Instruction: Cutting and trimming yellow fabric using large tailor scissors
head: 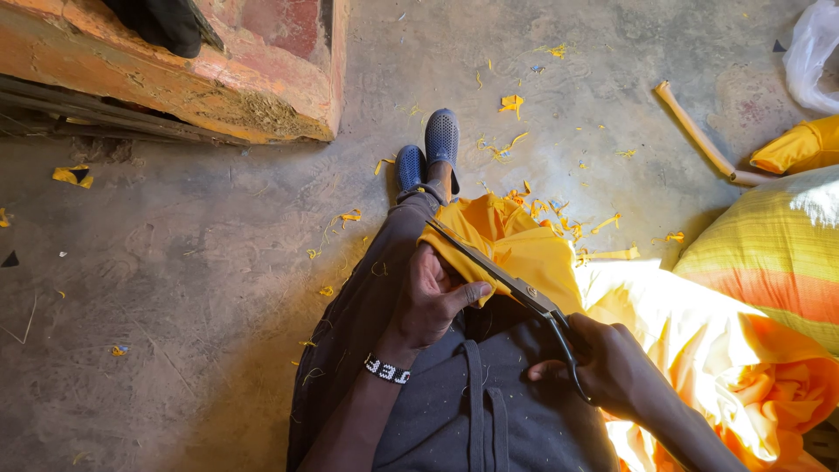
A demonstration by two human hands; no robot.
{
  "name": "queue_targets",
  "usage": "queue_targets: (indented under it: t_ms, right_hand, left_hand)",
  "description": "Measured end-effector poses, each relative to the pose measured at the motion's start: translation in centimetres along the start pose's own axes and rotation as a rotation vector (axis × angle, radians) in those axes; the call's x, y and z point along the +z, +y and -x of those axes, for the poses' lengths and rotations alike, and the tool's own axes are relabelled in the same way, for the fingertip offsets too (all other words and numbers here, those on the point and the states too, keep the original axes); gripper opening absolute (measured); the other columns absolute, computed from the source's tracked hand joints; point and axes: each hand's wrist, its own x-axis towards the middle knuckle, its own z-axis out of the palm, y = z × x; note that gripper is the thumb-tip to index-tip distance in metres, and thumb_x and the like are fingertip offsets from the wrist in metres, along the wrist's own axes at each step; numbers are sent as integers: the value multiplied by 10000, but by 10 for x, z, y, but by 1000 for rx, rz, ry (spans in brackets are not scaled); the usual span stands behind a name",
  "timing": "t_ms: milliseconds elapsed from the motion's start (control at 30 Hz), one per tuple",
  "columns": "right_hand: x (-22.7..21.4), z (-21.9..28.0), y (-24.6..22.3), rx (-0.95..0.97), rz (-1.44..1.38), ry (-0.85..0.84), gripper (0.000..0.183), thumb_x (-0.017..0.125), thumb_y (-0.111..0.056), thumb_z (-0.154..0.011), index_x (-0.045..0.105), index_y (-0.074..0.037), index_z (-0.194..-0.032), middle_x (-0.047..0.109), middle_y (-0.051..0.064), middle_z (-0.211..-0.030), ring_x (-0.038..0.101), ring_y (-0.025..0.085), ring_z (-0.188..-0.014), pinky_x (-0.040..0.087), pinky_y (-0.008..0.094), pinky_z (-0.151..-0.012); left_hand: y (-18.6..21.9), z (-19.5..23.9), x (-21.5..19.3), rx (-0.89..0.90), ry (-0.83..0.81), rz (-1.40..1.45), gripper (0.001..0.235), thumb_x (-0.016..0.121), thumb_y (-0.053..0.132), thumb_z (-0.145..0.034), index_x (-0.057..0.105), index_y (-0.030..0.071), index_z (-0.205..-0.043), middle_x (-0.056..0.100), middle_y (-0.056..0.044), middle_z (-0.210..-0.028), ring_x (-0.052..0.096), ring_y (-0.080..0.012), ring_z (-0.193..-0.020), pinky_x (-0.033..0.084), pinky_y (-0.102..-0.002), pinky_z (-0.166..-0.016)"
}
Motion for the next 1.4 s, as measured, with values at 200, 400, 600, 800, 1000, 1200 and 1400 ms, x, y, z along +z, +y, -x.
queue_targets:
  t_ms: [200,400,600,800,1000,1200,1400]
  right_hand:
    - [9,-3,13,-36,29,62,503,990,-411,-640,640,-54,-695,613,59,-522,516,200,-483,464,350,-510]
    - [14,5,8,-87,-116,24,476,988,-448,-565,784,-75,-779,586,12,-529,491,148,-508,427,295,-510]
    - [21,8,26,-142,-435,145,442,1021,-202,-621,622,-27,-696,506,30,-588,440,153,-549,389,307,-529]
    - [7,-43,50,-166,247,489,398,853,-359,-680,669,-149,-964,737,-3,-899,693,250,-735,515,380,-669]
    - [16,-82,45,59,198,336,376,809,-331,-684,706,-263,-1039,788,20,-782,760,368,-870,580,484,-865]
    - [18,-53,57,107,-152,388,372,842,-290,-668,729,-190,-1008,711,61,-683,721,309,-752,542,464,-769]
    - [22,23,82,62,-500,331,311,889,-103,-697,774,-44,-980,699,125,-680,643,255,-671,515,389,-699]
  left_hand:
    - [-1,-2,-2,28,-7,0,575,696,-141,-818,431,-34,-1317,652,-164,-1142,681,-176,-920,592,-244,-785]
    - [13,-4,-12,3,177,6,506,647,-83,-748,553,-48,-1245,707,-150,-1066,690,-215,-872,590,-286,-799]
    - [68,30,-76,252,1162,184,493,503,-30,-834,566,87,-1309,509,-1,-670,460,-94,-517,323,-216,-439]
    - [79,49,-68,336,712,-889,621,787,331,-817,581,72,-1342,628,-55,-1176,616,-153,-960,567,-264,-713]
    - [40,-5,-70,423,207,-1278,470,826,75,-745,776,247,-1179,725,13,-1231,582,-323,-1304,430,-478,-1090]
    - [60,1,-83,216,578,-539,222,714,-3,-862,773,22,-1075,688,-65,-873,605,-116,-861,529,-280,-794]
    - [111,72,-103,129,815,-99,251,751,104,-889,701,12,-1118,724,-124,-953,724,-229,-893,588,-366,-851]
